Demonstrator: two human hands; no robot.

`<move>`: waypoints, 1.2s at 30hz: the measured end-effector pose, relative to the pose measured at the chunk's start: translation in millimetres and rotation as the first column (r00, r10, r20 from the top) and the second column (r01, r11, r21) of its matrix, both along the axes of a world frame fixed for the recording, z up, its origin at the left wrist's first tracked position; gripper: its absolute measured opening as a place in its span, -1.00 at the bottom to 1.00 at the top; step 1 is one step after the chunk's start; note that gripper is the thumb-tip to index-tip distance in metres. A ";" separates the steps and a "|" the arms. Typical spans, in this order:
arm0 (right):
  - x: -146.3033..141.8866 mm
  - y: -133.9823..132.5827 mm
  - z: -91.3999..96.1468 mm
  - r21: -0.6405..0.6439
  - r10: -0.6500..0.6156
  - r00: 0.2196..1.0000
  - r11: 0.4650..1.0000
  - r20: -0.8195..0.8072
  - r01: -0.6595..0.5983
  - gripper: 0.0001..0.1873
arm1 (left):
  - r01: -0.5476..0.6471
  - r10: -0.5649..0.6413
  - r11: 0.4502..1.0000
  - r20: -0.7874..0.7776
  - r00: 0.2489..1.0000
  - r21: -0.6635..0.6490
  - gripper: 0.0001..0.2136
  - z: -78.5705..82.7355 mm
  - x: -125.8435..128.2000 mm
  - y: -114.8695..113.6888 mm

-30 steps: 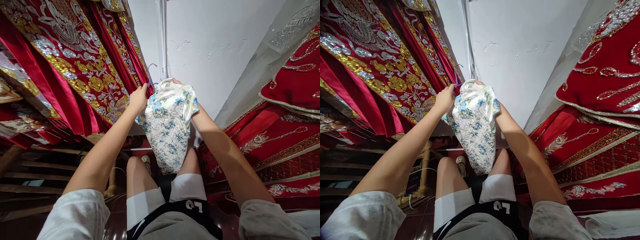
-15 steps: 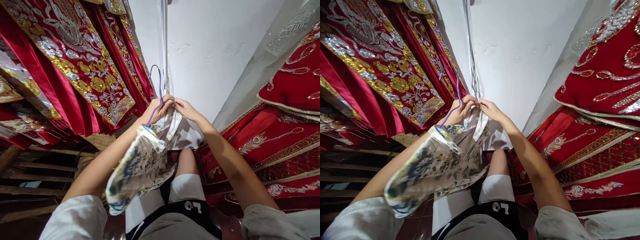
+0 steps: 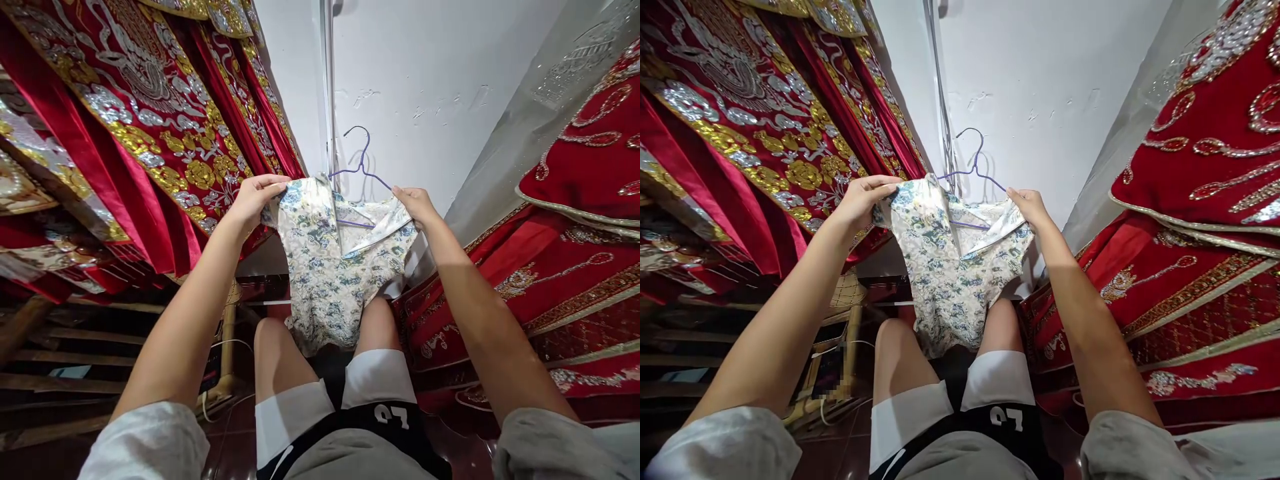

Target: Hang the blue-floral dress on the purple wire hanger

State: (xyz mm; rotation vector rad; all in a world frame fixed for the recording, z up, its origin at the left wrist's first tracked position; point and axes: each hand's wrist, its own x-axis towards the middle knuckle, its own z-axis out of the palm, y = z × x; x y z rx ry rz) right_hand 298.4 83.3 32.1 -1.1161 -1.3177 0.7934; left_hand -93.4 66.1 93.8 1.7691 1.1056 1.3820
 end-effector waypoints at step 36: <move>-162.8 -74.2 -150.1 -0.344 0.069 0.880 0.932 0.470 0.110 -0.70 | -0.380 0.362 0.909 0.124 0.924 0.171 -0.74 -117.1 -6.1 -10.1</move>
